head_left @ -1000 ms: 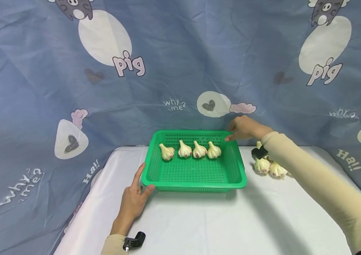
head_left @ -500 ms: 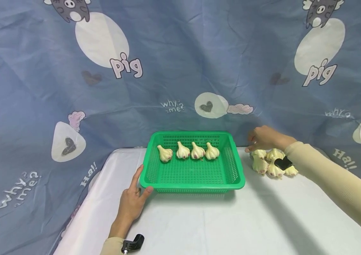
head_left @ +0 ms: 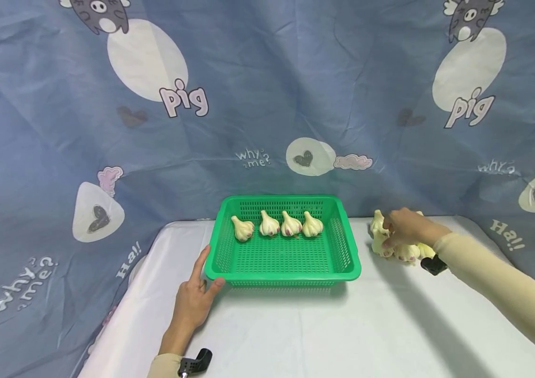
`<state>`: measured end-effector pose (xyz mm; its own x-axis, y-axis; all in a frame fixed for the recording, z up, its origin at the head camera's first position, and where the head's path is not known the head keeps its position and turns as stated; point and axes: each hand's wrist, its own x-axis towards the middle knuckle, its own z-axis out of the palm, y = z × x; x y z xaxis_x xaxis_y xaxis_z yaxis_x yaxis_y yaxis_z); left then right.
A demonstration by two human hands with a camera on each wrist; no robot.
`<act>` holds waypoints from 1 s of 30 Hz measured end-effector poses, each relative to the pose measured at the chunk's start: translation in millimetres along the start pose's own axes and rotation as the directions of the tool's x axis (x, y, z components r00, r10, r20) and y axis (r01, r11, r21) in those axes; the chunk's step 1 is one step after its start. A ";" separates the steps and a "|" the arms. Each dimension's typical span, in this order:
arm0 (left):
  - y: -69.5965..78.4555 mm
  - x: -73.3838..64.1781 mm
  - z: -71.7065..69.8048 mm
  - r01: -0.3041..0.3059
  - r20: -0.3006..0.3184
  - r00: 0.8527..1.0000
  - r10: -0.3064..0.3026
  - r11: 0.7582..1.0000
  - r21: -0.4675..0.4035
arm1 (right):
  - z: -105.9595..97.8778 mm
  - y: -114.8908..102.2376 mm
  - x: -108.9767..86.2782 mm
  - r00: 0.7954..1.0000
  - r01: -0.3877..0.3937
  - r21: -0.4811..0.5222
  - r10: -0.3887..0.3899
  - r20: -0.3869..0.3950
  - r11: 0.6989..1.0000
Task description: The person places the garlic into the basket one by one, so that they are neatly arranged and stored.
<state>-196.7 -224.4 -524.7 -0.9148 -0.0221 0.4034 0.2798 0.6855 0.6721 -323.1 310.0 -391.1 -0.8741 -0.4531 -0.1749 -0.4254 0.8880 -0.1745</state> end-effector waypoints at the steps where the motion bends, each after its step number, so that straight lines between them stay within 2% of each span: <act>1: 0.0 -0.4 -0.3 -0.001 -0.003 1.000 0.001 1.000 0.001 | 2.7 0.0 -0.8 1.000 0.004 0.001 -0.004 -0.003 1.000; 7: -0.8 -2.6 -1.0 -0.005 -0.012 1.000 0.005 1.000 -0.008 | 20.5 1.1 -5.7 0.999 0.009 -0.006 -0.009 -0.046 1.000; 15: -3.5 -1.0 1.6 -0.012 -0.004 1.000 0.012 1.000 0.002 | 42.4 6.7 -8.1 0.987 -0.004 -0.073 -0.007 -0.158 0.997; 30: 0.7 -0.5 -0.6 0.022 0.014 1.000 -0.022 1.000 0.001 | 48.5 1.3 -10.1 0.968 -0.032 -0.168 -0.011 -0.252 0.985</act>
<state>-195.9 -224.3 -524.0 -0.9247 -0.0266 0.3798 0.2595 0.6858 0.6799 -303.5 311.9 -436.5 -0.9001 -0.4288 0.0767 -0.4303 0.9027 -0.0035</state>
